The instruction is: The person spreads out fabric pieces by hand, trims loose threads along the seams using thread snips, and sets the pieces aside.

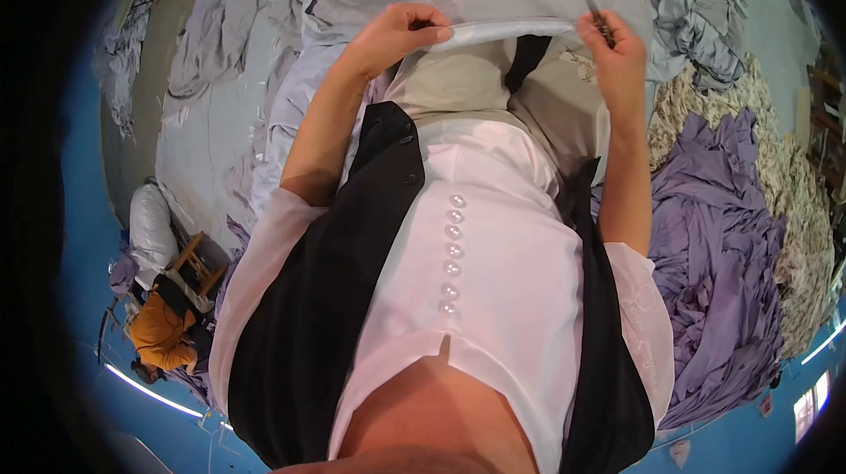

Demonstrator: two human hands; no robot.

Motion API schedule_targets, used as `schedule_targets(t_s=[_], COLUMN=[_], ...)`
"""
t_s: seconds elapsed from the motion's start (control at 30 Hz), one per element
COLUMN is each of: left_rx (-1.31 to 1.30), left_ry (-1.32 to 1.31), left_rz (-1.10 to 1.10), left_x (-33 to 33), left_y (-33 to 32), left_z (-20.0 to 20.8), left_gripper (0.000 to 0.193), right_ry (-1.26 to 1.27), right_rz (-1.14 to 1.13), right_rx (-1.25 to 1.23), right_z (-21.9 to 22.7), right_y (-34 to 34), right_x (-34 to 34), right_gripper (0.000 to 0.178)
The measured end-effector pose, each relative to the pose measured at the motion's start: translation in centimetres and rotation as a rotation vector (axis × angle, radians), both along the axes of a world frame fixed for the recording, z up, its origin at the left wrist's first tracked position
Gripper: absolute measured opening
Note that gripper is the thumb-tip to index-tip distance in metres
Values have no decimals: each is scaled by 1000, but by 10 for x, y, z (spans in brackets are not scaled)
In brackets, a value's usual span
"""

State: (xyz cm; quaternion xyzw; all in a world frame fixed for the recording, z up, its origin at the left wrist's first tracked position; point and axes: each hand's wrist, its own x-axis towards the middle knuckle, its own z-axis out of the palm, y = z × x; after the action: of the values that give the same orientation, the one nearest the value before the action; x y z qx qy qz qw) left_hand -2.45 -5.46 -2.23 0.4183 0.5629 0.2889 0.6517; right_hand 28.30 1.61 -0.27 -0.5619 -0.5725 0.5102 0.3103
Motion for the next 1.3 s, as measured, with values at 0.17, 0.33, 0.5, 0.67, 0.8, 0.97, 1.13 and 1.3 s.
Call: schedule_targets(t_s=[0.17, 0.33, 0.5, 0.67, 0.8, 0.97, 1.13, 1.3], left_rx=[-8, 58, 773, 1182, 1133, 1142, 1130, 1049], left_ry=[75, 129, 738, 1066, 1041, 1054, 1096, 1095], left_rz=[-39, 63, 273, 2, -42, -74, -100, -52], left_x=[-29, -47, -22, 3, 1, -13, -24, -29], left_y=[-14, -26, -34, -53, -64, -77, -88, -97], left_z=[7, -2, 6, -22, -24, -28, -35, -35], left_gripper=[16, 11, 12, 13, 18, 19, 15, 13], right_ry=[125, 216, 383, 239, 258, 295, 280, 286], right_rz=[-153, -259, -532, -599, -524, -541, -513, -547], right_rx=[12, 57, 499, 371, 280, 251, 236, 221], right_z=[9, 7, 44, 8, -20, -31, -41, -45], right_y=[19, 36, 34, 38, 20, 17, 19, 20], right_x=[32, 52, 59, 122, 137, 142, 157, 155], right_gripper=[11, 13, 6, 1, 4, 6, 6, 6])
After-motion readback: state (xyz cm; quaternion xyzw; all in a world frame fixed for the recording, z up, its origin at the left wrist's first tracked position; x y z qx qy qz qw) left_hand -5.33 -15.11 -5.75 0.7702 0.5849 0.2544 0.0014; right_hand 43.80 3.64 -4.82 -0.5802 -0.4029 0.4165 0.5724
